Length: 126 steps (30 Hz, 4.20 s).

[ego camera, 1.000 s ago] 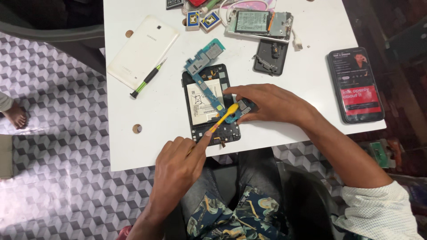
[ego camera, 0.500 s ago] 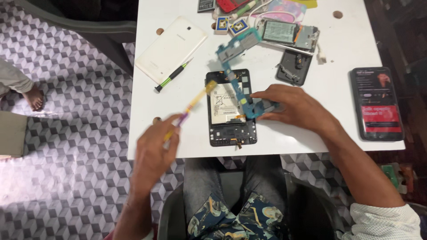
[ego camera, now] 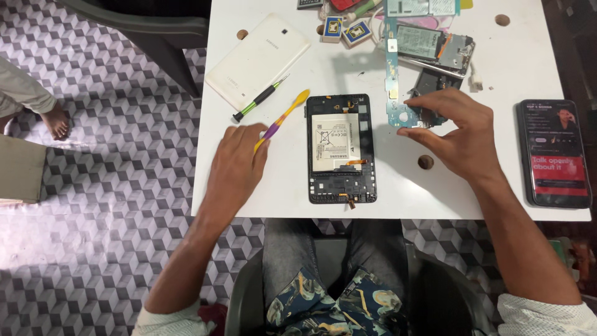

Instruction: The person disassembles a smartphone by removing the motherboard and cleaning the internal chassis with a toothbrush. They use a screwdriver to detach components and a toothbrush to scrub the battery area and frame.

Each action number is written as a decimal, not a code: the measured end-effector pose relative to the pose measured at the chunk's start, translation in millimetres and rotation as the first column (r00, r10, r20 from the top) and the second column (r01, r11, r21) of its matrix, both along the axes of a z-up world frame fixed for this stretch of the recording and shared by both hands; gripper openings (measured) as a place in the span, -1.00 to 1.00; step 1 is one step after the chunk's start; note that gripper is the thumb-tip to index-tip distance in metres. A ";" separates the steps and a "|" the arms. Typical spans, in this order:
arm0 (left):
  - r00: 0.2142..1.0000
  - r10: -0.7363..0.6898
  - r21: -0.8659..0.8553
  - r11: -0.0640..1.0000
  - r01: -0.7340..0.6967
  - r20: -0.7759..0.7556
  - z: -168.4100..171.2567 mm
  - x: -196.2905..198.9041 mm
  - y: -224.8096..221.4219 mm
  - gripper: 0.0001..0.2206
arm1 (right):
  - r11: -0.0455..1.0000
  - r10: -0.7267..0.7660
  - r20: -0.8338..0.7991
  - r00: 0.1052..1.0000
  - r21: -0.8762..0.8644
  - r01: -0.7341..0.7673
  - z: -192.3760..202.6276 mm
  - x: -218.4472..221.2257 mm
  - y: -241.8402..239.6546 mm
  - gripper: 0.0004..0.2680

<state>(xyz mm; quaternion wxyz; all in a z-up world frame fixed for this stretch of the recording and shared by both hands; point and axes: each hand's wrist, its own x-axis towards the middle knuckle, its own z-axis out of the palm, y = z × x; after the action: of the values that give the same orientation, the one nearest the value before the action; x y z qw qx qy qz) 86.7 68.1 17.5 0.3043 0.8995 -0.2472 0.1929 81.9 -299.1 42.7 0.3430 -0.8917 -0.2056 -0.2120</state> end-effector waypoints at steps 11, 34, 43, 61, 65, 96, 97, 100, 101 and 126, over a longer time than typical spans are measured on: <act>0.974 0.131 0.179 0.970 -0.165 0.187 -7.7 72.6 2.4 -0.75 | 0.998 -0.070 0.013 0.997 -0.011 0.070 1.1 0.9 -1.6 -0.65; 0.959 0.051 -0.169 0.980 -0.101 -0.280 -9.9 72.1 2.5 -0.89 | 0.999 0.012 -0.128 0.992 -0.032 -0.017 -1.8 3.9 6.7 -0.65; 0.989 -0.010 -0.267 0.963 -0.029 -0.146 3.8 61.3 -8.7 -0.74 | 1.000 -0.011 -0.374 0.927 -0.015 0.006 6.5 3.4 10.8 -0.68; 0.998 -0.016 -0.289 0.957 -0.003 -0.066 -3.1 64.1 -6.1 -0.73 | 0.972 -0.148 -0.101 0.984 -0.199 0.126 -9.6 16.3 -0.6 -0.66; 0.995 0.028 -0.249 0.967 -0.052 -0.098 -0.7 62.8 -5.8 -0.67 | 0.961 -0.145 -0.076 0.986 -0.249 0.123 -17.7 18.9 -1.6 -0.66; 0.954 -0.287 -0.575 0.768 0.281 0.083 5.2 56.2 -0.8 -0.80 | 0.863 0.048 -0.386 0.921 -0.448 -0.233 17.4 30.7 53.7 -0.35; 0.944 -0.324 -0.606 0.740 0.292 0.060 7.5 56.3 -1.6 -0.78 | 0.846 0.023 -0.426 0.905 -0.474 -0.244 18.4 35.0 56.9 -0.30; 0.943 -0.324 -0.576 0.759 0.304 0.071 14.4 56.1 -4.8 -0.77 | 0.798 -0.054 -0.520 0.853 -0.536 -0.277 21.3 45.1 66.1 -0.15; 0.939 -0.336 -0.571 0.759 0.314 0.071 15.4 56.6 -5.8 -0.78 | 0.783 -0.079 -0.542 0.837 -0.553 -0.284 22.6 46.4 67.4 -0.09; 0.901 -0.364 -0.650 0.748 0.131 -0.237 -3.7 57.5 -35.3 -0.85 | 0.797 0.069 -0.436 0.897 -0.516 -0.312 -3.0 68.0 36.0 0.14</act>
<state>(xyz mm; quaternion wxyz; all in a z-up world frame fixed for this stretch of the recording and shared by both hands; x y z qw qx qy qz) 144.2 32.8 13.8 0.6442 0.7268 -0.2310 0.0578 149.9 -263.1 39.7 0.1124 -0.9509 -0.2768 0.0811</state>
